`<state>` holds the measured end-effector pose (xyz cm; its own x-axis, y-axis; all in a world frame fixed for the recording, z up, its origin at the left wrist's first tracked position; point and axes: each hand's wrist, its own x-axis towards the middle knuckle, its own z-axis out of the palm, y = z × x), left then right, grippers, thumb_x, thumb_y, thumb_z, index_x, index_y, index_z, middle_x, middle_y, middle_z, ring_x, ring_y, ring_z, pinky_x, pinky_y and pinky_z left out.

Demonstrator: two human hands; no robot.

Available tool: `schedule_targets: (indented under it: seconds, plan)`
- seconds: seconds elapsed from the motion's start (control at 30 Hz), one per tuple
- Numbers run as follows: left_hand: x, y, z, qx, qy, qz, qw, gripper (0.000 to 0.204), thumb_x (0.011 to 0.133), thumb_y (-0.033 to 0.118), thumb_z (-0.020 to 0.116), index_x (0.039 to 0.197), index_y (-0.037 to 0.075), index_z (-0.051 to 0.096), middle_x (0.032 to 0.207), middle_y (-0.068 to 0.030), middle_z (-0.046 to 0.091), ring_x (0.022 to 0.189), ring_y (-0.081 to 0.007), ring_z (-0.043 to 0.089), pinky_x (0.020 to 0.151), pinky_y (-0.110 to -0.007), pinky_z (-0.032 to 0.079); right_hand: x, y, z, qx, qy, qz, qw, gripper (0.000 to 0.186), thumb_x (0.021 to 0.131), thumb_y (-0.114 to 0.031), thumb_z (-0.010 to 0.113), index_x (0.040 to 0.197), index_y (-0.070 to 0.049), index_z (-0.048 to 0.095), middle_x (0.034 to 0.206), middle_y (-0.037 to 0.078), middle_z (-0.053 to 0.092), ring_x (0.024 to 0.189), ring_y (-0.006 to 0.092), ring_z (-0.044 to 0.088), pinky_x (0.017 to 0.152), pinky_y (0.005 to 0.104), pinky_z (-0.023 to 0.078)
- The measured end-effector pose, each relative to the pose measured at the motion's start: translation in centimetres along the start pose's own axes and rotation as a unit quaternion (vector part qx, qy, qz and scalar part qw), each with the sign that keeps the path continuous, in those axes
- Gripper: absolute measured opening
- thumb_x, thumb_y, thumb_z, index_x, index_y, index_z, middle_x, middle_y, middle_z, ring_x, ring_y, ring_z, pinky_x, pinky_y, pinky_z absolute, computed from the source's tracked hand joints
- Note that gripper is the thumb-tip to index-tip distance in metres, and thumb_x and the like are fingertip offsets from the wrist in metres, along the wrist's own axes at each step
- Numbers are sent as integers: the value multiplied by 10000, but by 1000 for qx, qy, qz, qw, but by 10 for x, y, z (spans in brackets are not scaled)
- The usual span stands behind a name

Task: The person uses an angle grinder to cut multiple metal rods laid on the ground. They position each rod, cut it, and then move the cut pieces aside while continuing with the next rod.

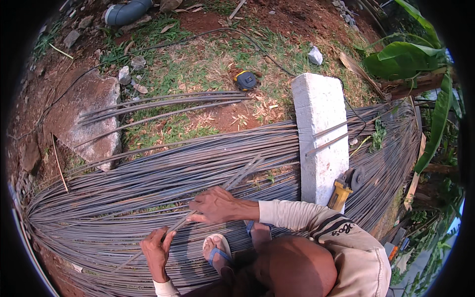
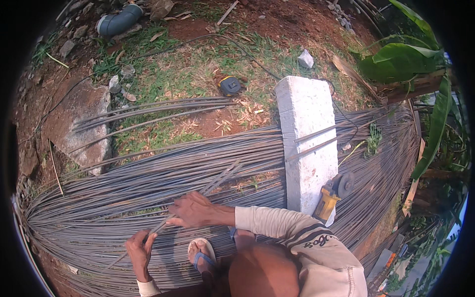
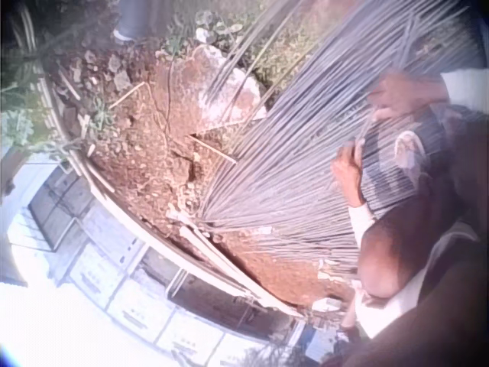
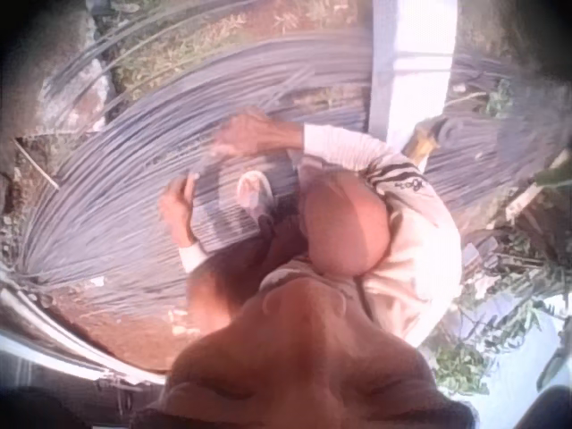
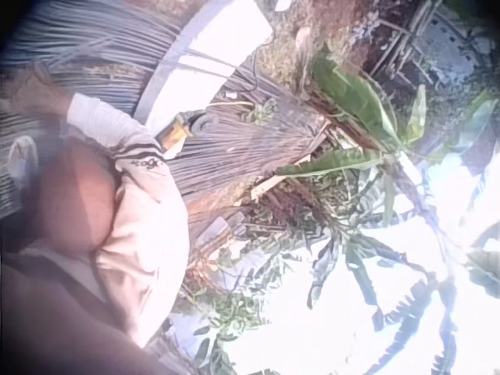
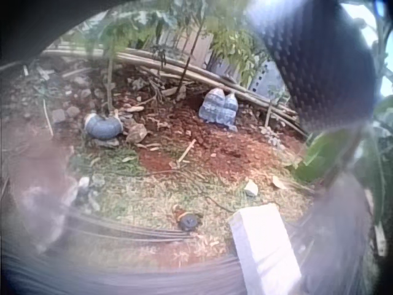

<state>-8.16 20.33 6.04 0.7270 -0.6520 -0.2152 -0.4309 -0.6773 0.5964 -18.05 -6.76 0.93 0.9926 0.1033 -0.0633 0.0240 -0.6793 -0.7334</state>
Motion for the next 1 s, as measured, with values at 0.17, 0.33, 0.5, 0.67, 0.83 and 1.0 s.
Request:
schedule_targets:
  seconds: [0.17,0.33,0.5,0.67,0.83,1.0]
  plan:
    - [109,19,-51,86,36,106,990,345,919,403,851,922,74,745,692,-115,684,579,-357,645,536,-452,466,61,21,-70,-28,103,6,994,474,960,-502,785,848,-43,748,707,134,686,627,335,691,559,462,519]
    - [223,32,-51,151,76,197,966,462,928,538,797,999,82,809,732,-136,722,698,-358,715,642,-466,543,99,67,-109,-51,164,108,979,459,951,-499,812,894,-43,804,654,152,660,554,332,613,544,446,460]
    - [300,21,-14,152,-32,153,976,549,940,643,731,1021,108,826,757,-173,732,794,-396,740,707,-518,554,128,130,-110,-31,122,176,976,538,970,-554,774,846,-31,791,647,176,640,576,335,595,581,455,445]
    - [306,1,18,143,-38,132,980,572,939,655,723,868,93,801,766,-164,746,811,-384,751,734,-524,565,150,168,-107,-6,99,146,984,443,961,-437,806,1009,-1,745,865,183,689,819,358,680,771,488,518]
    - [300,-7,27,143,-47,127,981,570,917,678,725,927,119,833,772,-144,759,820,-374,757,740,-515,568,211,183,-99,-183,127,-15,975,775,898,-337,866,1514,-51,493,1498,219,519,1358,425,536,1124,506,484]
    - [307,-7,26,142,-65,125,980,569,910,686,732,950,129,843,780,-137,765,830,-362,762,743,-506,566,274,179,-76,-234,27,-14,972,1071,818,-371,915,1673,-94,332,1602,234,461,1429,441,520,1153,521,495]
